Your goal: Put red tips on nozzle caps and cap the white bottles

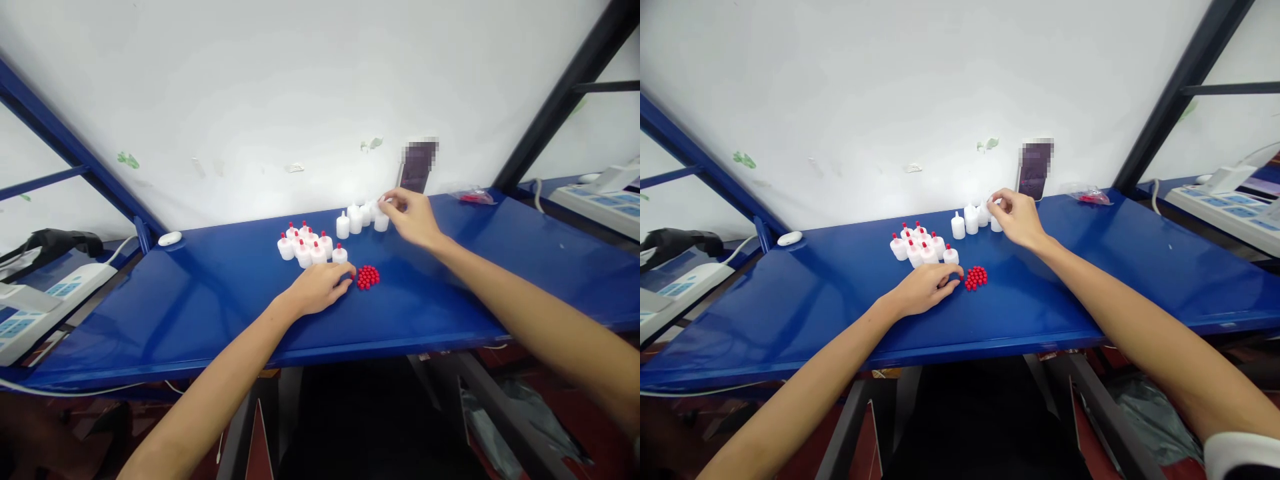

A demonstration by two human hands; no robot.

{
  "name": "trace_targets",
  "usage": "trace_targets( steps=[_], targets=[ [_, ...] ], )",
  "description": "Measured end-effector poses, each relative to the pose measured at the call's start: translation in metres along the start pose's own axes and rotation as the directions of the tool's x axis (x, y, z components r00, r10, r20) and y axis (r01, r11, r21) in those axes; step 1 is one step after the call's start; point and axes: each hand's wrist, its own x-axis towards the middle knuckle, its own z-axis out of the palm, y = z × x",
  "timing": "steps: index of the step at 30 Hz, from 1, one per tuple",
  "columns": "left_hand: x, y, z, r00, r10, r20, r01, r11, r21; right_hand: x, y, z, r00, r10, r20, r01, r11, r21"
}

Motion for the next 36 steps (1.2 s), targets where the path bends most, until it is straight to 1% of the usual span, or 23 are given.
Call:
trace_targets(
  steps=[2, 5, 7, 9, 10, 11, 13, 14, 16, 18, 20, 22, 24, 29, 31, 33, 34, 36],
  targets=[
    [0.000, -0.001, 0.001, 1.000, 0.006, -0.010, -0.007, 1.000, -0.012, -0.009, -0.015, 0.004, 0.993, -0.019, 0.117, 0.007, 0.995, 0.098],
    [0.000, -0.002, 0.002, 1.000, -0.003, -0.030, 0.002, 0.999, -0.047, -0.023, -0.033, 0.012, 0.956, -0.061, 0.287, 0.006, 0.982, 0.188],
    [-0.001, -0.002, 0.003, 0.998, -0.003, -0.066, -0.003, 0.996, -0.093, -0.031, -0.040, 0.016, 0.939, -0.085, 0.332, 0.009, 0.974, 0.225],
    [-0.002, -0.001, 0.003, 0.988, -0.002, -0.157, -0.021, 0.989, -0.146, -0.035, -0.044, 0.017, 0.934, -0.126, 0.335, 0.038, 0.966, 0.257],
    [-0.002, -0.001, 0.003, 0.974, -0.010, -0.228, -0.030, 0.985, -0.171, -0.036, -0.046, 0.017, 0.931, -0.161, 0.328, 0.070, 0.960, 0.273],
    [-0.002, -0.001, 0.003, 0.951, -0.023, -0.310, -0.040, 0.980, -0.195, -0.037, -0.047, 0.017, 0.925, -0.205, 0.320, 0.111, 0.951, 0.288],
    [-0.002, -0.001, 0.003, 0.883, -0.056, -0.467, -0.063, 0.970, -0.235, -0.038, -0.050, 0.016, 0.900, -0.295, 0.320, 0.191, 0.929, 0.319],
    [-0.002, -0.001, 0.003, 0.847, -0.071, -0.527, -0.074, 0.965, -0.250, -0.039, -0.051, 0.015, 0.885, -0.328, 0.332, 0.216, 0.918, 0.332],
    [-0.002, -0.001, 0.004, 0.790, -0.093, -0.606, -0.095, 0.958, -0.271, -0.042, -0.054, 0.016, 0.860, -0.354, 0.369, 0.230, 0.912, 0.338],
    [-0.001, -0.001, 0.004, 0.765, -0.105, -0.636, -0.104, 0.954, -0.283, -0.045, -0.056, 0.018, 0.849, -0.343, 0.401, 0.225, 0.923, 0.312],
    [-0.001, -0.001, 0.004, 0.764, -0.102, -0.637, -0.110, 0.952, -0.284, -0.048, -0.057, 0.020, 0.850, -0.328, 0.412, 0.225, 0.933, 0.281],
    [-0.002, 0.000, 0.003, 0.775, -0.091, -0.625, -0.110, 0.955, -0.276, -0.049, -0.058, 0.022, 0.850, -0.334, 0.407, 0.235, 0.933, 0.274],
    [-0.002, 0.000, 0.003, 0.783, -0.080, -0.617, -0.110, 0.958, -0.263, -0.049, -0.059, 0.022, 0.848, -0.354, 0.395, 0.251, 0.924, 0.288],
    [-0.002, 0.000, 0.003, 0.779, -0.068, -0.624, -0.124, 0.958, -0.259, -0.049, -0.060, 0.022, 0.847, -0.384, 0.368, 0.278, 0.910, 0.309],
    [-0.002, -0.001, 0.003, 0.785, -0.070, -0.615, -0.113, 0.961, -0.254, -0.049, -0.060, 0.023, 0.845, -0.388, 0.369, 0.280, 0.907, 0.313],
    [-0.003, -0.003, 0.004, 0.799, -0.056, -0.598, -0.107, 0.967, -0.233, -0.050, -0.062, 0.023, 0.848, -0.373, 0.376, 0.256, 0.910, 0.326],
    [-0.003, -0.004, 0.004, 0.807, -0.045, -0.589, -0.106, 0.970, -0.219, -0.050, -0.063, 0.023, 0.851, -0.355, 0.388, 0.224, 0.912, 0.343],
    [-0.005, -0.004, 0.003, 0.821, -0.020, -0.571, -0.107, 0.976, -0.189, -0.050, -0.064, 0.023, 0.855, -0.300, 0.424, 0.118, 0.908, 0.403]
  ],
)
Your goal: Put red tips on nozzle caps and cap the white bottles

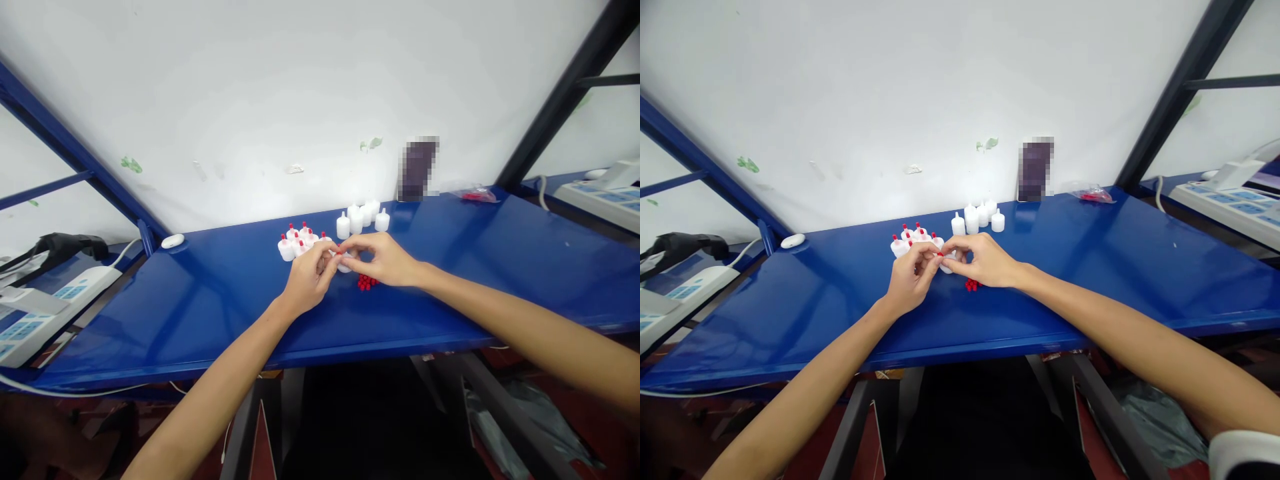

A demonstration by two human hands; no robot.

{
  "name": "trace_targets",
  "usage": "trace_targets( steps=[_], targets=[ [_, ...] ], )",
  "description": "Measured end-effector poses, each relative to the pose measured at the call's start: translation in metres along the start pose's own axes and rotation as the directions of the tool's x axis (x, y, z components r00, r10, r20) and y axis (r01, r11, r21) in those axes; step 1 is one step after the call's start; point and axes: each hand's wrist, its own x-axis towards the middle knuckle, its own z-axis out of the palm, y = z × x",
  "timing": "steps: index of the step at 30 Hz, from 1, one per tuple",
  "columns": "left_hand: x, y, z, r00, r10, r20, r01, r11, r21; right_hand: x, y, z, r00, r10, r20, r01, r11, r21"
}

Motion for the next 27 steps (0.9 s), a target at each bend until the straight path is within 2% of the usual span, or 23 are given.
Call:
trace_targets(
  steps=[2, 5, 9, 12, 16, 20, 23, 27],
  targets=[
    [-0.0006, 0.0003, -0.0017, 0.999, 0.027, 0.039, -0.028, 0.999, 0.027, 0.0004, -0.0016, -0.0006, 0.996, 0.082, 0.030, -0.086, 0.985, 0.147],
    [-0.0007, 0.0017, -0.0033, 0.991, 0.085, 0.101, -0.095, 0.990, 0.104, 0.0011, -0.0021, -0.0022, 0.978, 0.182, 0.097, -0.205, 0.914, 0.349],
    [0.0003, 0.0046, -0.0026, 0.992, 0.066, 0.105, -0.090, 0.966, 0.241, 0.0010, -0.0011, -0.0034, 0.966, 0.204, 0.158, -0.254, 0.856, 0.451],
    [0.0011, 0.0077, -0.0022, 0.995, 0.027, 0.098, -0.047, 0.979, 0.200, 0.0005, -0.0025, -0.0044, 0.971, 0.141, 0.192, -0.214, 0.872, 0.440],
    [0.0010, 0.0091, -0.0022, 0.997, -0.004, 0.081, -0.005, 0.995, 0.100, 0.0004, -0.0050, -0.0074, 0.977, 0.046, 0.210, -0.118, 0.933, 0.341],
    [-0.0007, 0.0052, -0.0019, 0.999, -0.027, 0.042, 0.024, 0.997, 0.071, 0.0003, -0.0038, -0.0081, 0.968, 0.024, 0.250, -0.093, 0.960, 0.266],
    [-0.0020, 0.0022, -0.0020, 1.000, -0.008, 0.026, 0.005, 0.997, 0.081, -0.0002, -0.0011, -0.0064, 0.978, 0.035, 0.207, -0.082, 0.972, 0.219],
    [-0.0023, 0.0000, -0.0019, 0.997, 0.078, -0.027, -0.073, 0.987, 0.143, -0.0008, 0.0009, -0.0054, 0.990, 0.023, 0.136, -0.043, 0.987, 0.152]
  ],
)
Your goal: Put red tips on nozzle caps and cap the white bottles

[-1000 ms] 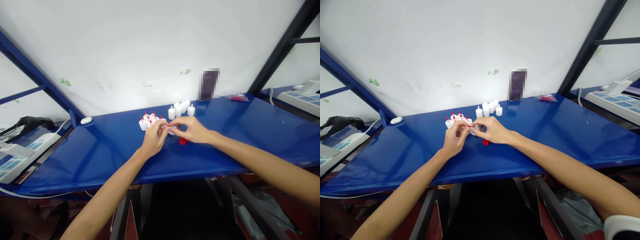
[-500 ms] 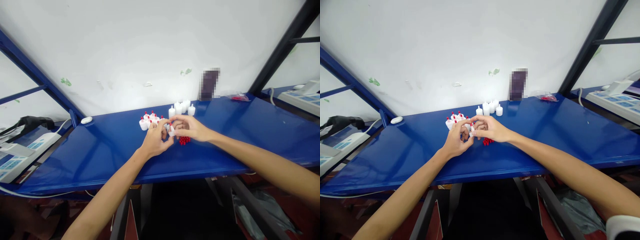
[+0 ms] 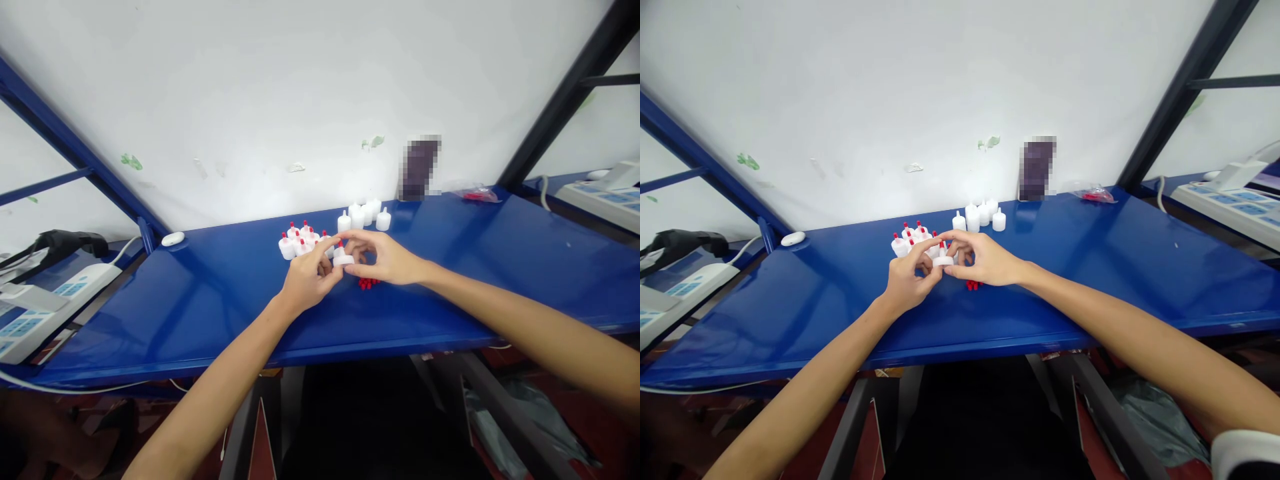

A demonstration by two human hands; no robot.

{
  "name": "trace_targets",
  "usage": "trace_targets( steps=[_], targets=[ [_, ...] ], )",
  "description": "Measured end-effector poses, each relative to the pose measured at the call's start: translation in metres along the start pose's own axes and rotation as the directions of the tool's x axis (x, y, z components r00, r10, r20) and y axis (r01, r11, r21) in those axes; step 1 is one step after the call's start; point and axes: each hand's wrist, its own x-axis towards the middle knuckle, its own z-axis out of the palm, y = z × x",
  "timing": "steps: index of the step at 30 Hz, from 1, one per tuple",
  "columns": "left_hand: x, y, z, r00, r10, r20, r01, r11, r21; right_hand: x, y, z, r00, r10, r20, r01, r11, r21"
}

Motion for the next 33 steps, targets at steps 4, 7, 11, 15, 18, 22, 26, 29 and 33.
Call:
trace_targets(
  steps=[4, 7, 11, 15, 18, 22, 26, 29, 33],
  targets=[
    [0.0007, -0.0027, 0.0028, 0.989, 0.115, -0.093, -0.110, 0.992, 0.054, 0.0001, -0.0006, 0.0001, 0.999, 0.008, -0.033, -0.009, 0.999, -0.042],
    [0.0011, -0.0043, 0.0045, 0.980, 0.158, -0.124, -0.150, 0.986, 0.077, 0.0006, -0.0013, 0.0010, 0.998, 0.034, -0.050, -0.038, 0.997, -0.068],
    [0.0031, -0.0035, 0.0036, 0.989, 0.101, -0.110, -0.091, 0.992, 0.091, 0.0007, -0.0017, 0.0030, 0.999, 0.029, -0.041, -0.032, 0.996, -0.086],
    [0.0059, 0.0001, 0.0024, 0.985, 0.165, -0.055, -0.152, 0.970, 0.189, -0.0004, 0.0012, 0.0045, 0.999, -0.047, -0.006, 0.044, 0.964, -0.263],
    [0.0065, 0.0023, 0.0029, 0.976, 0.215, -0.025, -0.199, 0.937, 0.288, -0.0014, 0.0036, 0.0047, 0.998, -0.066, 0.024, 0.070, 0.904, -0.422],
    [0.0063, 0.0020, 0.0038, 0.976, 0.220, -0.007, -0.207, 0.931, 0.302, -0.0015, 0.0022, 0.0042, 0.999, -0.026, 0.043, 0.045, 0.850, -0.524],
    [0.0059, -0.0002, 0.0035, 0.973, 0.228, 0.041, -0.232, 0.952, 0.202, -0.0015, -0.0007, 0.0028, 0.997, -0.039, 0.073, 0.074, 0.819, -0.569],
    [0.0046, -0.0004, 0.0026, 0.975, 0.209, 0.081, -0.220, 0.964, 0.152, -0.0022, 0.0000, 0.0014, 0.994, -0.075, 0.080, 0.108, 0.802, -0.588],
    [0.0014, 0.0007, 0.0026, 0.975, 0.145, 0.166, -0.162, 0.983, 0.088, -0.0031, 0.0039, 0.0016, 0.989, -0.131, 0.073, 0.147, 0.760, -0.633]
  ],
)
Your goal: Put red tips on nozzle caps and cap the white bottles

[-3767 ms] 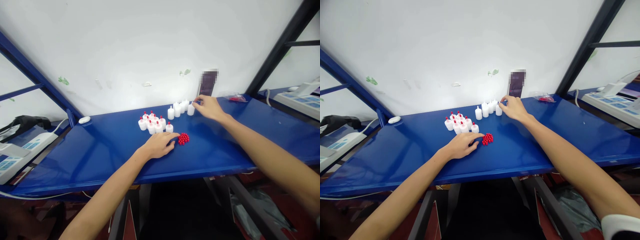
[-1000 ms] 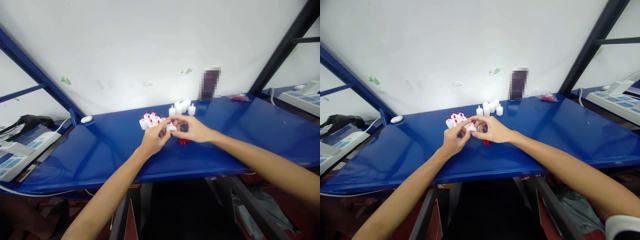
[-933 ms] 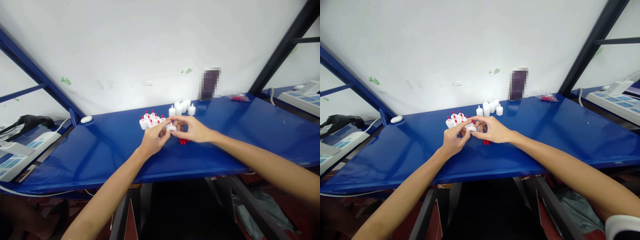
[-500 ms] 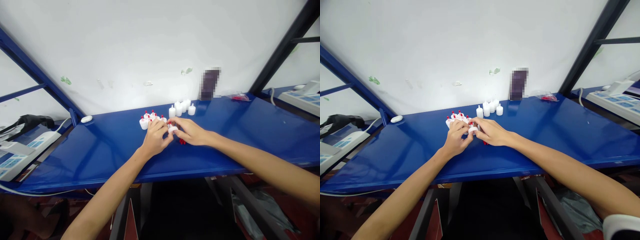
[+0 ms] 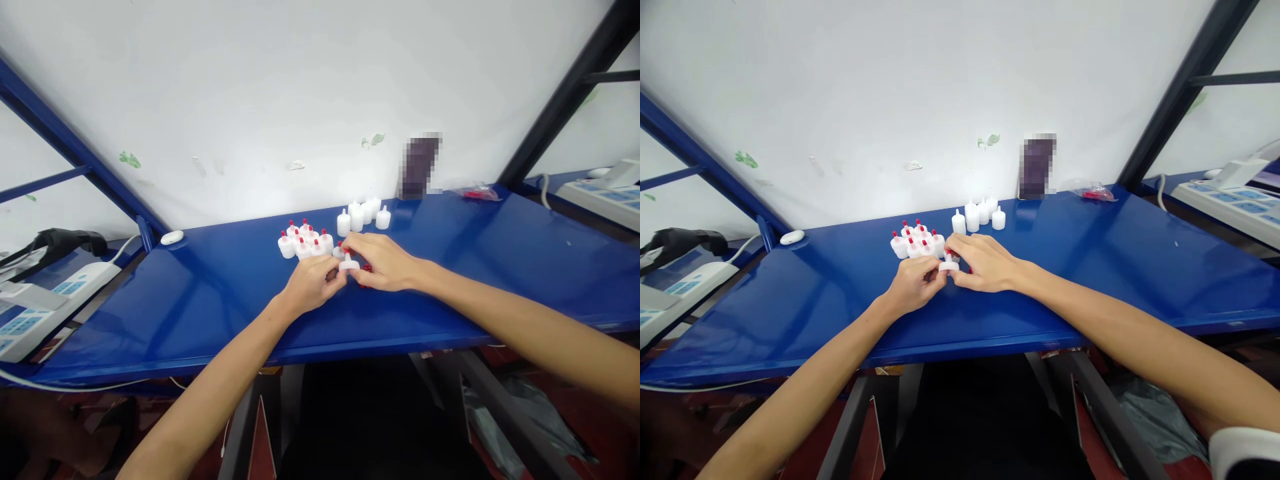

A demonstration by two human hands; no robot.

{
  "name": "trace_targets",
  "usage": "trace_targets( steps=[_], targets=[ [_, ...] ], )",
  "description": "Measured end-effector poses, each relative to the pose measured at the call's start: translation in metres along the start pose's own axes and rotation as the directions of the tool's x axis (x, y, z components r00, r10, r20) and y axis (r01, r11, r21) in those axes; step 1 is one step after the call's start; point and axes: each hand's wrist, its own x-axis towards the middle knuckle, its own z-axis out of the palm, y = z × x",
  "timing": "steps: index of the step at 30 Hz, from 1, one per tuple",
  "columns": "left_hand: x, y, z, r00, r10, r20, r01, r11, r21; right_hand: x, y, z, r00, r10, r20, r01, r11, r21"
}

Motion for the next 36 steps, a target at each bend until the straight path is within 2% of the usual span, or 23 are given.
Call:
trace_targets(
  steps=[4, 9, 16, 19, 22, 24, 26, 28, 31, 34, 36],
  targets=[
    [-0.001, 0.001, 0.001, 0.997, 0.005, 0.075, -0.004, 1.000, -0.017, 0.000, 0.000, 0.005, 0.997, -0.065, -0.043, 0.061, 0.994, -0.094],
    [-0.001, 0.001, 0.002, 0.991, 0.012, 0.135, -0.013, 1.000, 0.003, 0.000, -0.002, 0.007, 0.993, -0.089, -0.081, 0.074, 0.982, -0.174],
    [0.000, 0.003, 0.001, 0.988, 0.015, 0.156, -0.018, 1.000, 0.019, -0.002, 0.001, 0.008, 0.990, -0.109, -0.093, 0.103, 0.992, -0.070],
    [-0.001, 0.000, -0.001, 0.991, 0.034, 0.127, -0.041, 0.998, 0.057, -0.002, 0.002, 0.004, 0.988, -0.113, -0.105, 0.113, 0.994, -0.002],
    [-0.002, -0.002, -0.003, 0.994, 0.014, 0.108, -0.023, 0.996, 0.084, -0.002, 0.001, -0.002, 0.988, -0.117, -0.096, 0.130, 0.982, 0.135],
    [-0.001, -0.002, -0.003, 0.996, -0.033, 0.078, 0.027, 0.997, 0.075, -0.001, 0.000, -0.005, 0.992, -0.049, -0.115, 0.075, 0.969, 0.237],
    [0.000, -0.001, -0.003, 0.992, -0.122, 0.027, 0.121, 0.992, 0.043, 0.000, 0.001, -0.006, 0.982, 0.072, -0.172, -0.019, 0.956, 0.292],
    [0.000, 0.000, -0.003, 0.979, -0.197, -0.053, 0.198, 0.980, 0.008, 0.002, 0.006, -0.005, 0.955, 0.169, -0.243, -0.096, 0.954, 0.283],
    [-0.002, 0.000, -0.004, 0.971, -0.155, -0.181, 0.156, 0.988, -0.008, 0.007, 0.016, -0.002, 0.936, 0.215, -0.281, -0.161, 0.966, 0.201],
    [-0.003, -0.001, -0.005, 0.963, -0.064, -0.260, 0.072, 0.997, 0.021, 0.013, 0.025, 0.003, 0.958, 0.205, -0.201, -0.183, 0.976, 0.122],
    [-0.003, 0.000, -0.006, 0.966, -0.036, -0.256, 0.044, 0.999, 0.025, 0.016, 0.027, 0.006, 0.971, 0.200, -0.130, -0.189, 0.978, 0.092]
  ],
)
